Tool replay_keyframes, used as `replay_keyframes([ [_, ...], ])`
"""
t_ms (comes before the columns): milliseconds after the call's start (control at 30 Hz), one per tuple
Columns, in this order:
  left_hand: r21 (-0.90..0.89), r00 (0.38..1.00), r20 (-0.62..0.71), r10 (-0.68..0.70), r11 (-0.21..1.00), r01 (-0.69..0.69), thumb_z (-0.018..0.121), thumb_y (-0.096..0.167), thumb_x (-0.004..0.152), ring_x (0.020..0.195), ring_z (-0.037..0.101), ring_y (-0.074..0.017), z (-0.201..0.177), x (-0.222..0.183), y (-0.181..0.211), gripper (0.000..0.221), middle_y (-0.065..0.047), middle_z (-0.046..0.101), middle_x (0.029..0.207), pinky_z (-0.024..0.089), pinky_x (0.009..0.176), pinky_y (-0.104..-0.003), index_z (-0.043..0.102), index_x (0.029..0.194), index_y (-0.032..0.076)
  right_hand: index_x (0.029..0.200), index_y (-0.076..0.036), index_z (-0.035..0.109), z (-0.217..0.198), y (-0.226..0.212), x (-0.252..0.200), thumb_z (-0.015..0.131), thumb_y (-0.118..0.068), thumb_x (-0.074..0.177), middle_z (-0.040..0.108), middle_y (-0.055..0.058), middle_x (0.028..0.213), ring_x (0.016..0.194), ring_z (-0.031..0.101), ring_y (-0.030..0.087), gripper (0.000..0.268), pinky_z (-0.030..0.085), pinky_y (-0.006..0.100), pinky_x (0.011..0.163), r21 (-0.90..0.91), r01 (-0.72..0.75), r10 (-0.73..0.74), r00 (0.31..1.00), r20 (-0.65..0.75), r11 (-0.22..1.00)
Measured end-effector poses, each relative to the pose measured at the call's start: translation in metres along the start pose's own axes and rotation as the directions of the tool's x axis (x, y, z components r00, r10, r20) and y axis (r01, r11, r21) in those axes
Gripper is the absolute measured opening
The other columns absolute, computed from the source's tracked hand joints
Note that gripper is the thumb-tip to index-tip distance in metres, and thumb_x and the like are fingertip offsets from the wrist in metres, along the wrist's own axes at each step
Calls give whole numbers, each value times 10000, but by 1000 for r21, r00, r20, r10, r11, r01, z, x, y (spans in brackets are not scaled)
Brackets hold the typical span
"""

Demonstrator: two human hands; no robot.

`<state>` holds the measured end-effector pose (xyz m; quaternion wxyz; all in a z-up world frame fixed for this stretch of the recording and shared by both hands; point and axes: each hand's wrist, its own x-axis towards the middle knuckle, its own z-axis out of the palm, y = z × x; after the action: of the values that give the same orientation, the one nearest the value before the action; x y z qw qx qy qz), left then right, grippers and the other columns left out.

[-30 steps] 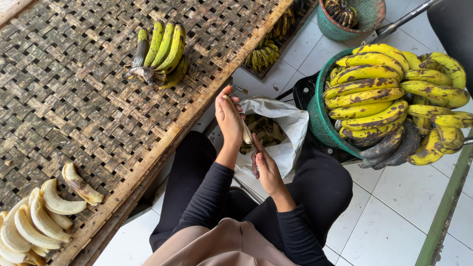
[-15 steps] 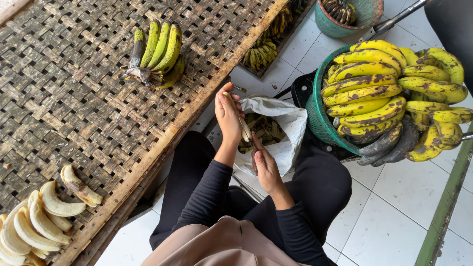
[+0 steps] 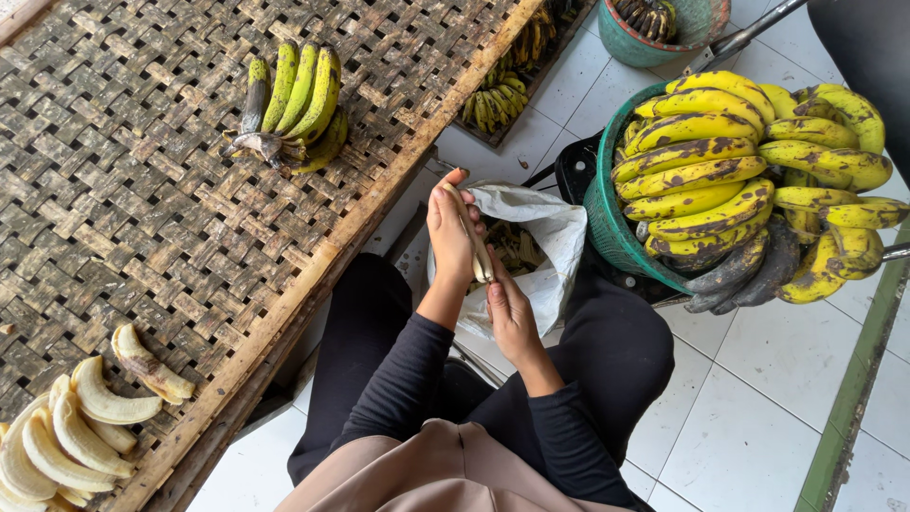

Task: The person peels bananas by hand and using a knife, placing the peeled fruit on a woven surface and the skins into a white bag.

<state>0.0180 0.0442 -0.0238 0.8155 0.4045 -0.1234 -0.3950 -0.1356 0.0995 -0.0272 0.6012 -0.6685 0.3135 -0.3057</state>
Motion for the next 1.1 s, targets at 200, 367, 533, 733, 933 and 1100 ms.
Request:
replay_keyframes([
  [200,-120,992,38,-119,985,123,336,392,1119,747,566,-98,4,-6,-4,449,-4,532,883,609,756,-306,560,1288,42,1621,-145,354,-2,2,4,392,-271,1125,571,-33,930,657,417,34,513,415,202,591,-62,10,-12,1000,-28,998],
  [367,-162,978,38,-207,964,210,332,388,1112,830,663,-166,7,-12,-7,465,-21,550,855,624,866,-347,567,1257,13,1620,-150,363,-3,6,7,362,-303,1115,664,64,1262,750,511,89,527,488,244,685,-138,-67,57,995,-76,988],
  [533,-267,962,98,-256,924,273,354,372,1127,986,708,-243,9,-21,-13,449,-32,578,841,573,912,-322,591,1227,3,1608,-103,333,-6,4,12,342,-292,1134,452,159,1603,1463,457,266,510,404,372,1159,-106,57,-64,996,-64,993],
  [733,-267,947,106,-303,909,321,374,366,1117,1112,696,-262,8,-30,-16,422,-34,582,813,536,912,-321,596,1193,15,1598,-91,353,-2,-5,15,348,-226,1113,445,167,1616,1502,431,308,504,363,405,1203,-231,96,-126,985,-117,968],
  [933,-91,960,63,-272,957,277,365,353,1112,1136,652,-215,-2,-32,-24,456,-96,721,1009,500,1039,-326,608,1239,-12,1585,-141,373,0,-9,19,382,-258,1088,464,149,1592,1475,445,308,511,372,406,1177,-285,-25,-18,989,-150,958],
  [1100,-124,954,122,-274,949,289,347,352,1131,1165,629,-214,-16,-33,-33,478,-152,719,1187,461,1065,-340,591,1282,-30,1564,-166,408,0,-11,20,393,-263,1082,515,154,1546,1428,500,318,492,409,413,1137,-369,-83,23,986,-165,926],
])
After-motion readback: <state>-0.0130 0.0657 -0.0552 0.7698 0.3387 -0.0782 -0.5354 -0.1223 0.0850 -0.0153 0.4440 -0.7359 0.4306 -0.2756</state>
